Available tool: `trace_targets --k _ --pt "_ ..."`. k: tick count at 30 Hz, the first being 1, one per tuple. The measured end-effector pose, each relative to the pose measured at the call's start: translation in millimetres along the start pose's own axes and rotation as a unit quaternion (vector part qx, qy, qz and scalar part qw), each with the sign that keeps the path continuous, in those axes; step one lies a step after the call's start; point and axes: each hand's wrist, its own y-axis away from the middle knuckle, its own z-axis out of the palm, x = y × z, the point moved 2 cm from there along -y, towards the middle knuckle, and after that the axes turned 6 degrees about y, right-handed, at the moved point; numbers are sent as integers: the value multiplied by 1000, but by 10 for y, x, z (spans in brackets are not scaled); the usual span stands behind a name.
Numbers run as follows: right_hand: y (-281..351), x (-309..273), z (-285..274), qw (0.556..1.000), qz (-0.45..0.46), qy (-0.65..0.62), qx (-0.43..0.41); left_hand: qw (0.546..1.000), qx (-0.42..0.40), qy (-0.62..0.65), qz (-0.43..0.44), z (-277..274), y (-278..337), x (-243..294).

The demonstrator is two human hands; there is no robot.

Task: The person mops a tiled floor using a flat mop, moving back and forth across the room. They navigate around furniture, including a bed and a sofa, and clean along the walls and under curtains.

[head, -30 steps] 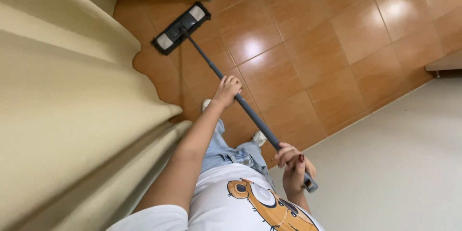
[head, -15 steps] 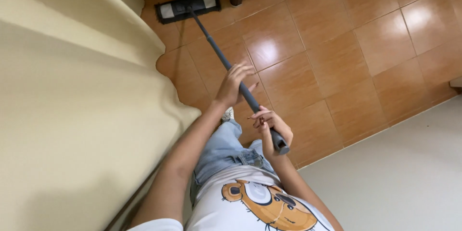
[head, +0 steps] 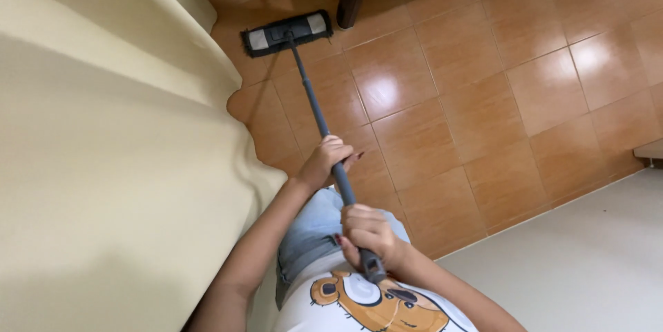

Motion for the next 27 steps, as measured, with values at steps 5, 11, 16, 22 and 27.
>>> trace_targets --k 5,11,16,22,27 --pt "-180 456 227 999 17 4 -45 999 19 -23 -33 -112 -64 -616" --pt "-524 982 227 999 45 7 -27 997 53 -58 -8 -275 -466 -1278" --pt "-652 1092 8 996 66 20 52 998 32 -58 20 -274 -815 -1332" --pt "-683 513 -369 990 81 24 109 997 -6 -46 -58 -142 -1022 -581" --pt "-406 -23 -627 988 107 23 111 1000 -16 7 -17 140 -849 76"
